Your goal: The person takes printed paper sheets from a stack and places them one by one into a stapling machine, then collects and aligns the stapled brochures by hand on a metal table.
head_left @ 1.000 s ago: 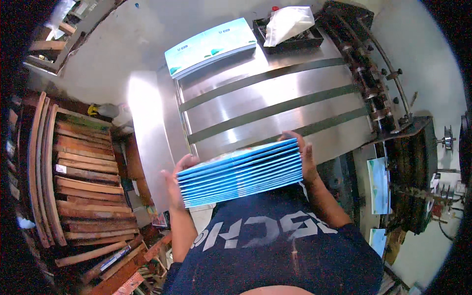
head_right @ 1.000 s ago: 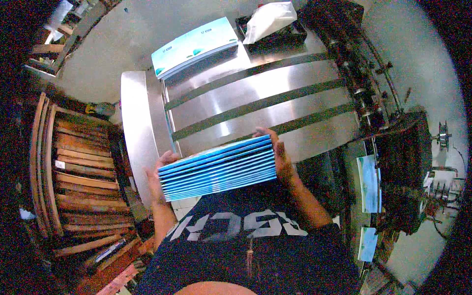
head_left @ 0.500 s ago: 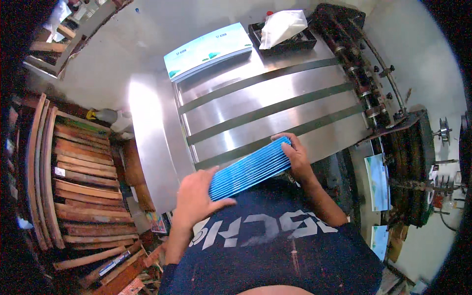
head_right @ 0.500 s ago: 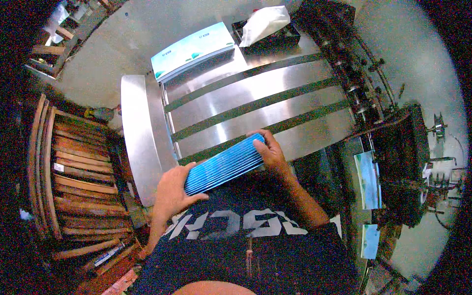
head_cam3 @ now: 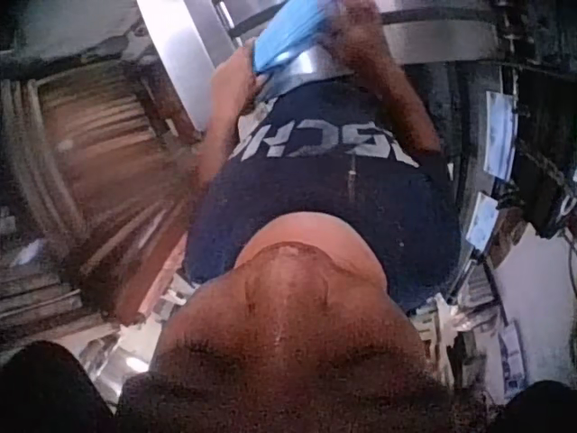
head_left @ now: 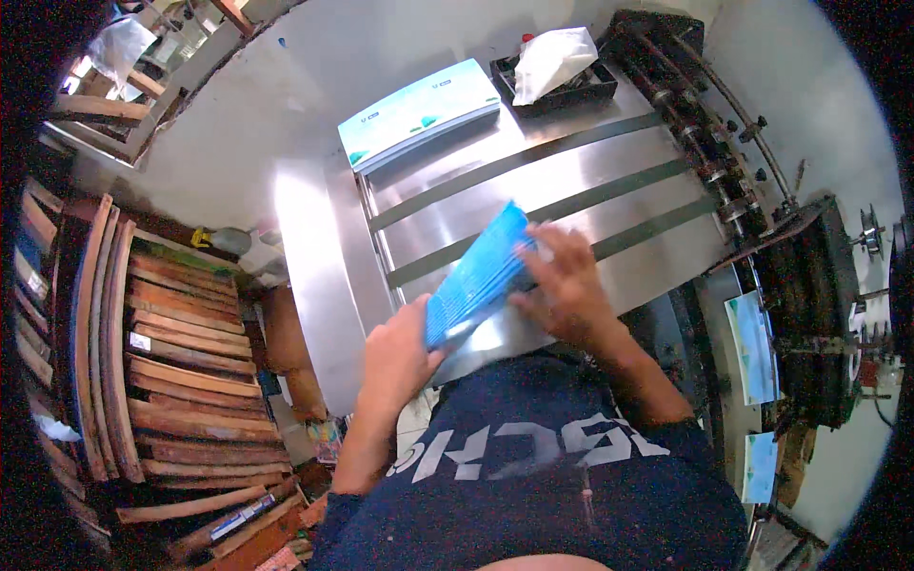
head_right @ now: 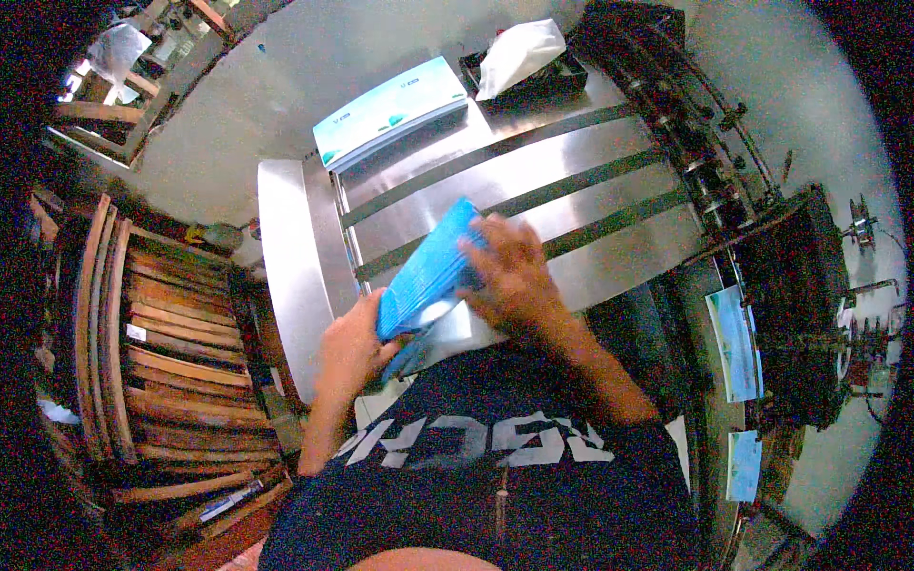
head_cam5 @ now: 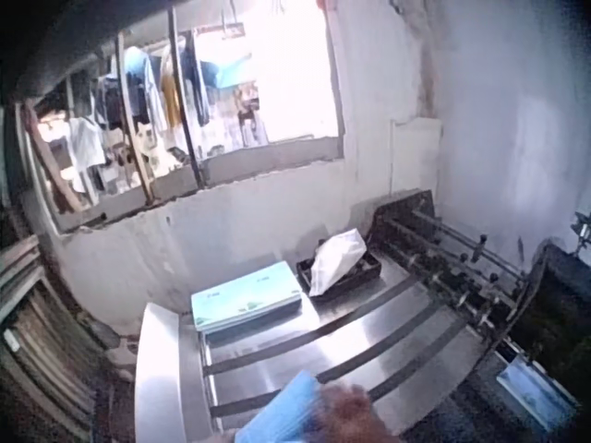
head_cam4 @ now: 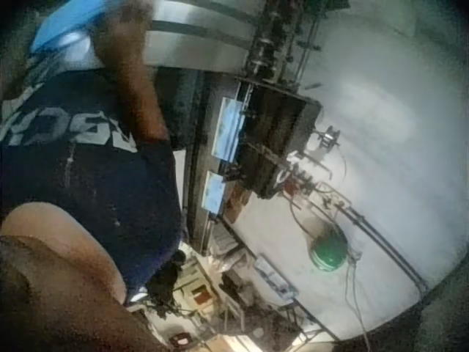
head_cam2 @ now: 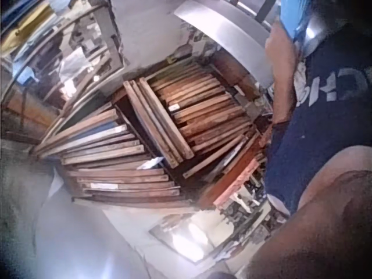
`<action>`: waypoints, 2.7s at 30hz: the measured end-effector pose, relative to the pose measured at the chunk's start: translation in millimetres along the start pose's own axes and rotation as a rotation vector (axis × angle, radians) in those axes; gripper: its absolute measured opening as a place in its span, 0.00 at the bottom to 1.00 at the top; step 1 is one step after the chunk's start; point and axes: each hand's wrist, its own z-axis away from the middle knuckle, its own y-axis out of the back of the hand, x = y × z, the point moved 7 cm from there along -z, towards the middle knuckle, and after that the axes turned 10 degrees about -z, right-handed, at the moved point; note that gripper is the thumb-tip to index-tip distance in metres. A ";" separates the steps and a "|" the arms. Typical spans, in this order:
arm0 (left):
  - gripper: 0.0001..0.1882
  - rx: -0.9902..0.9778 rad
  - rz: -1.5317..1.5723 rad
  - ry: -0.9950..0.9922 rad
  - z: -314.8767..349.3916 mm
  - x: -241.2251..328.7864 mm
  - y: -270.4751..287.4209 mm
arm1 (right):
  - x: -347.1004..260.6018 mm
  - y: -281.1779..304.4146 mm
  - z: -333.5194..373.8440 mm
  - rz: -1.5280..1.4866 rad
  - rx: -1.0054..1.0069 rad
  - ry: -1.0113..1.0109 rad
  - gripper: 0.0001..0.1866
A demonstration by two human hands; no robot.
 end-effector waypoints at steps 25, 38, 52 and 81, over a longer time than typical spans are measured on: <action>0.34 0.051 0.020 0.061 12.5 11.7 -6.3 | -43.3 -33.3 32.8 0.236 -0.142 -0.038 0.27; 0.35 0.027 -0.019 0.078 12.2 8.0 -12.6 | -39.4 -35.7 29.1 0.137 -0.103 -0.017 0.18; 0.36 0.042 -0.022 0.149 3.9 -3.2 -12.3 | -35.7 -50.6 46.0 0.074 -0.157 -0.093 0.23; 0.38 -0.003 -0.010 0.170 11.6 5.3 -5.9 | -34.9 -36.8 1.4 0.003 -0.129 -0.123 0.12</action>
